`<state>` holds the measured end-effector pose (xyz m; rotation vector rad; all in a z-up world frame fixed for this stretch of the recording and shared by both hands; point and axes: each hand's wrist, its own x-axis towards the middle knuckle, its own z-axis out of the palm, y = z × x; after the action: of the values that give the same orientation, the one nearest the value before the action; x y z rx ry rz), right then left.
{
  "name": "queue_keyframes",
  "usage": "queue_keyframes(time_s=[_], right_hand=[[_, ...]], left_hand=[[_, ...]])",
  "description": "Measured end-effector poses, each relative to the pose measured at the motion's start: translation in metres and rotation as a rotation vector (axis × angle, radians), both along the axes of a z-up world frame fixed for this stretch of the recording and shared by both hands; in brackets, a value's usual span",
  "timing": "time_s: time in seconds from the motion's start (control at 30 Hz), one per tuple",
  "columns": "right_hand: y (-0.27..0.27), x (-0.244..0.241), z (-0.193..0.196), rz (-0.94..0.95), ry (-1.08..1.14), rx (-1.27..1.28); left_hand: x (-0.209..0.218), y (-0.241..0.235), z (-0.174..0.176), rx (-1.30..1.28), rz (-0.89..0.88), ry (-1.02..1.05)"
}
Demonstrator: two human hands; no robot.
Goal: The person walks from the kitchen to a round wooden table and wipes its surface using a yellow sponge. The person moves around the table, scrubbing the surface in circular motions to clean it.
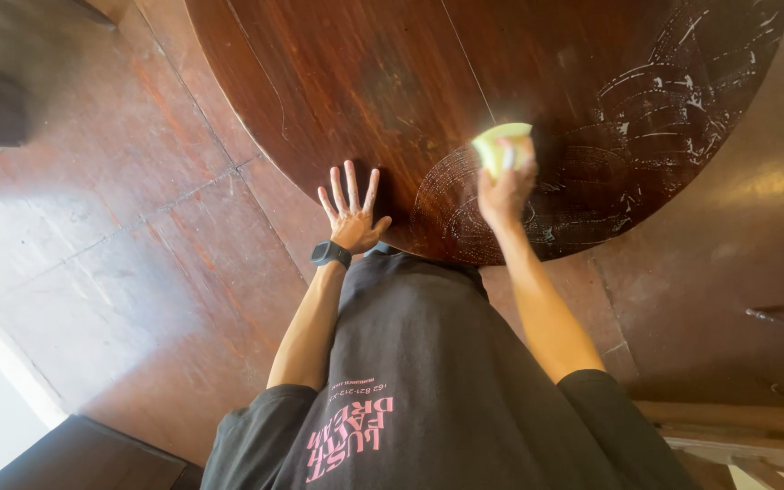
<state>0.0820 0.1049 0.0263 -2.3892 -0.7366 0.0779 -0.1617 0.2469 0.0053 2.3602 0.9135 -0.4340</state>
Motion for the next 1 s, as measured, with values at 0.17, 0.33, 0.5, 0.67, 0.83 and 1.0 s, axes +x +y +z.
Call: queue_keyframes(time_s=[0.17,0.33,0.5,0.67,0.83,1.0], right_hand=[[0.028,-0.068,0.027,0.365,0.024,-0.024],[-0.008,-0.086,0.019,0.593,0.061,-0.091],[-0.074,-0.06,0.001,0.386,-0.016,0.126],[-0.142,-0.02,-0.033,-0.037,-0.259,0.057],[-0.128,-0.029,-0.036,-0.296,-0.115,-0.045],[-0.068,-0.094,0.015,0.118,-0.212,0.209]], left_hand=[[-0.002,0.001,-0.004,-0.005,-0.013,0.015],[-0.002,0.001,0.003,-0.015,-0.018,-0.008],[-0.002,0.001,-0.003,0.009,-0.015,-0.012],[-0.003,0.0,-0.006,0.019,-0.026,-0.014],[-0.005,-0.002,-0.006,0.034,-0.014,-0.044],[-0.005,-0.004,0.0,0.051,-0.001,-0.053]])
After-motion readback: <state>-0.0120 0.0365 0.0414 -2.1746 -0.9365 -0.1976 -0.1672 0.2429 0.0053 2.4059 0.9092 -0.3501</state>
